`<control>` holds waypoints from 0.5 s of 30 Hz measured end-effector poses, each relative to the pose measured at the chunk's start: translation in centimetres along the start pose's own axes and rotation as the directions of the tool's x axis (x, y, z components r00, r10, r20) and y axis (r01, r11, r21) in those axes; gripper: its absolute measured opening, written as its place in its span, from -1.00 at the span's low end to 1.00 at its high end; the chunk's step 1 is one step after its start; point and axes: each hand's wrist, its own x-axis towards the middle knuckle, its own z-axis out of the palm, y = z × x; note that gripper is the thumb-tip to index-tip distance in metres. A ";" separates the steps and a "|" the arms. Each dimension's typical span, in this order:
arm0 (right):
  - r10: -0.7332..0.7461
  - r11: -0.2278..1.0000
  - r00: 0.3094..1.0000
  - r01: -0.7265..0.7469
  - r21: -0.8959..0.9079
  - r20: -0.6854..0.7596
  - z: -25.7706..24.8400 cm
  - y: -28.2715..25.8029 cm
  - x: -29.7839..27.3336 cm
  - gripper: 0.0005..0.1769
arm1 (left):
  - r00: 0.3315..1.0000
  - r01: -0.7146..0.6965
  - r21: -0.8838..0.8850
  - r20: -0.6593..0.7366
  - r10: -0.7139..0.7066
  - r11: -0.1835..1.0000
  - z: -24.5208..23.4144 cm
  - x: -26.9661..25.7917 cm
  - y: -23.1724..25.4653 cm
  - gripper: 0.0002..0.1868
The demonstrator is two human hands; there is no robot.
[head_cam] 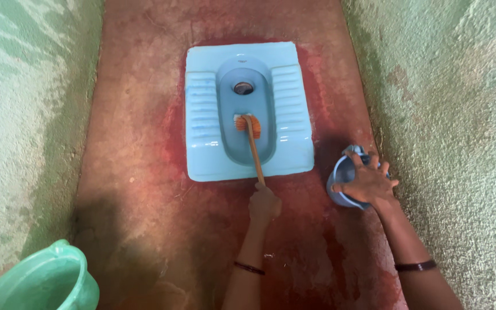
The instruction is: The person scrubs a blue squat toilet using a long-handled brush and pours water from a blue mug to rinse the interior.
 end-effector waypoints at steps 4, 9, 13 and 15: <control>-0.025 1.000 0.998 0.025 0.000 0.050 0.8 -0.1 0.6 0.28 | 0.996 -0.086 0.053 -0.015 0.087 0.995 0.3 0.2 0.1 -0.25; -0.465 0.847 0.857 0.504 0.168 -0.223 6.5 -5.7 5.8 -0.33 | 0.989 -0.145 -0.060 0.022 0.147 0.988 1.1 0.4 0.8 -0.13; -0.443 0.829 0.896 0.418 0.371 -0.019 10.8 -12.2 8.8 -0.26 | 0.976 -0.218 -0.074 -0.034 0.216 0.973 1.1 -2.1 2.3 -0.15; -0.352 0.829 0.935 0.292 0.476 0.038 11.5 -13.7 10.0 -0.30 | 0.923 -0.364 -0.064 0.109 0.369 0.929 0.2 -3.9 3.4 -0.32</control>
